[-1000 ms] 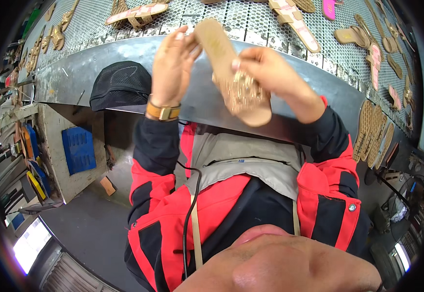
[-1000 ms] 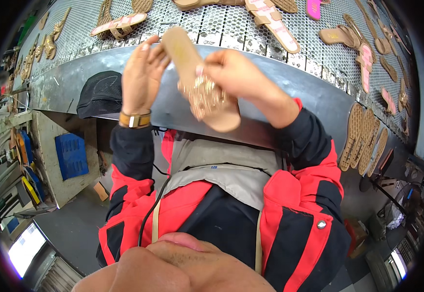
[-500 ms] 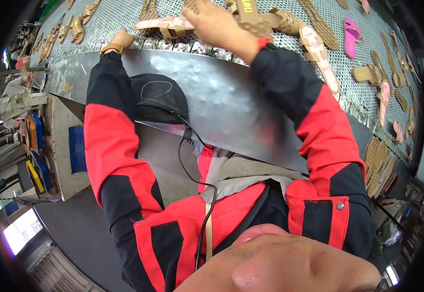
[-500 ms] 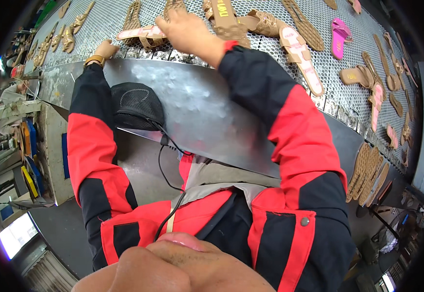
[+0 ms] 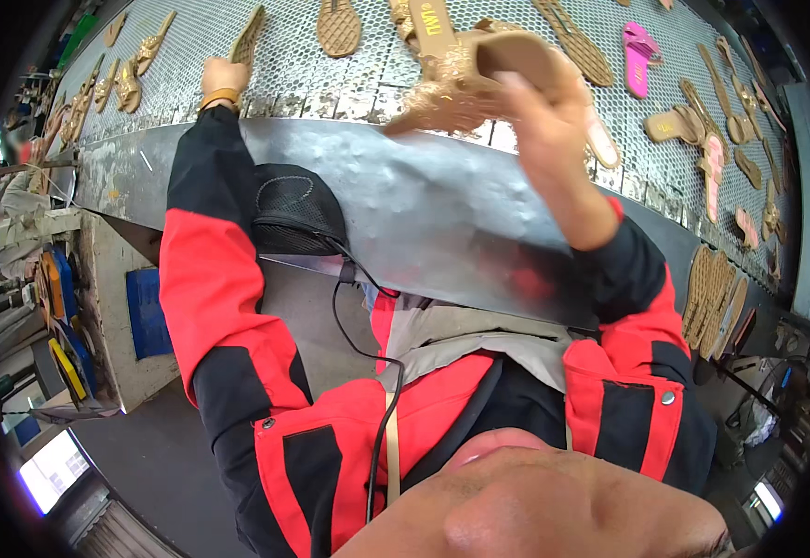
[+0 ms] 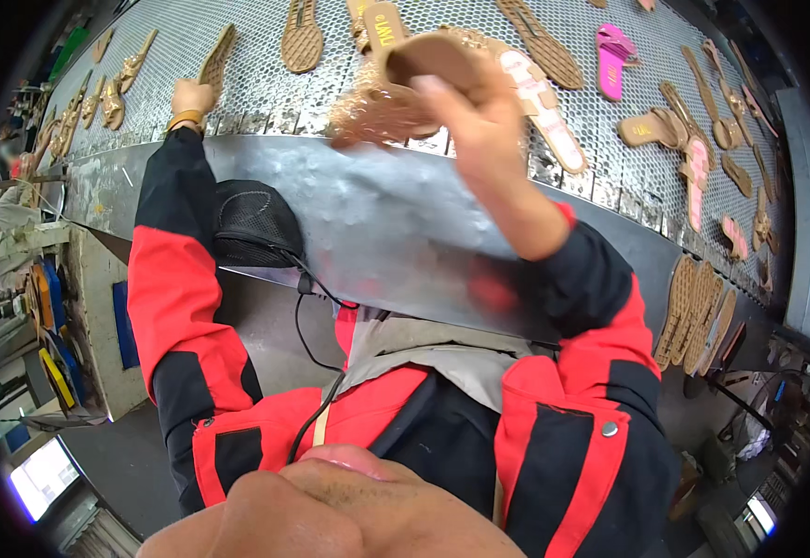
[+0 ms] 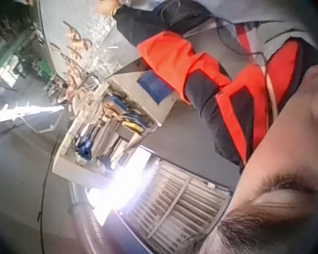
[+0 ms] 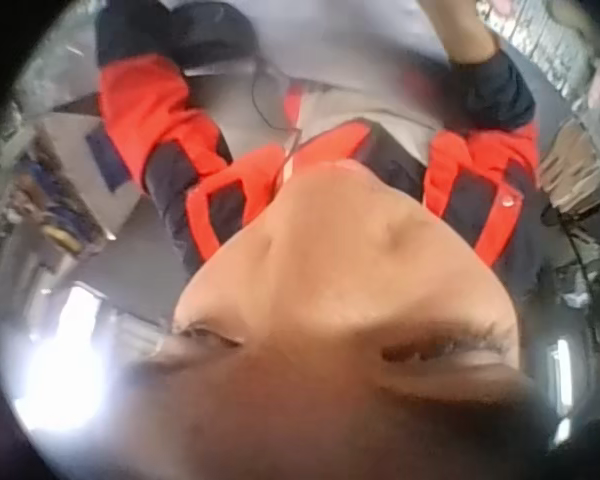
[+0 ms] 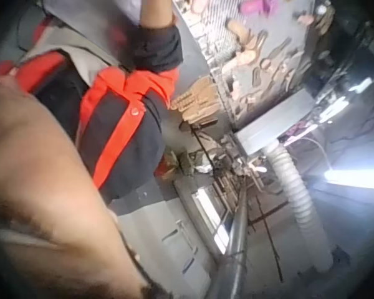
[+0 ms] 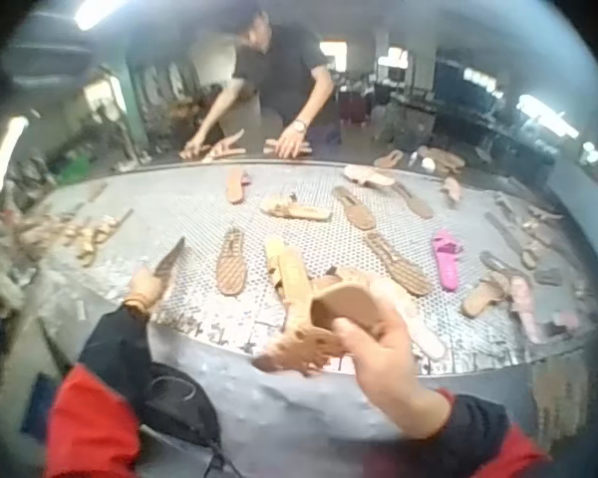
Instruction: Picking up sandals from a conveyor belt, inspecting the soles and uppers, and wiping them with a block or cloth.
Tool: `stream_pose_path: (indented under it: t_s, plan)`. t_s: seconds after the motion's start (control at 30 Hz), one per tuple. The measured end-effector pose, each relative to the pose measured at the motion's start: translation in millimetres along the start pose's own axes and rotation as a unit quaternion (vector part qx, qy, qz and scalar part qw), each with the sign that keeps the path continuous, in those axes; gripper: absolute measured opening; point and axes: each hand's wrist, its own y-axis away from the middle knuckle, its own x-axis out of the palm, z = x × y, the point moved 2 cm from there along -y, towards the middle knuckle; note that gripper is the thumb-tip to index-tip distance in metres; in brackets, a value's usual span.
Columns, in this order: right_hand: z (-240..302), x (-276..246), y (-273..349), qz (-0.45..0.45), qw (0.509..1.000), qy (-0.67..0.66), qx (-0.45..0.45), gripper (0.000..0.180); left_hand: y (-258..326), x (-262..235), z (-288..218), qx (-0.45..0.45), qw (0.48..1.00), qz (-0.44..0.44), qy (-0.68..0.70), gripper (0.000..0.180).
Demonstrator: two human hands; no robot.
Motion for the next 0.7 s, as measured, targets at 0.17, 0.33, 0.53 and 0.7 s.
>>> stream_pose_path:
  t_s: [0.17, 0.33, 0.53, 0.7]
  plan:
    - [91, -97, 61, 0.051, 0.964, -0.025, 0.26, 0.035, 83, -107, -22, 0.099, 0.885, -0.385, 0.244, 0.041]
    - [80, -100, 161, 0.09, 0.858, -0.334, 0.379, 0.055, 189, -149, -70, 0.173, 0.714, -0.195, 0.65, 0.038]
    - [72, -107, 193, 0.169, 0.888, -0.212, 0.371, 0.072, 337, -88, -169, 0.096, 0.344, 0.26, 0.897, 0.052]
    - [72, -110, 177, 0.06, 0.94, -0.076, 0.326, 0.046, 411, -51, -217, 0.162, 0.195, 0.376, 0.891, 0.068]
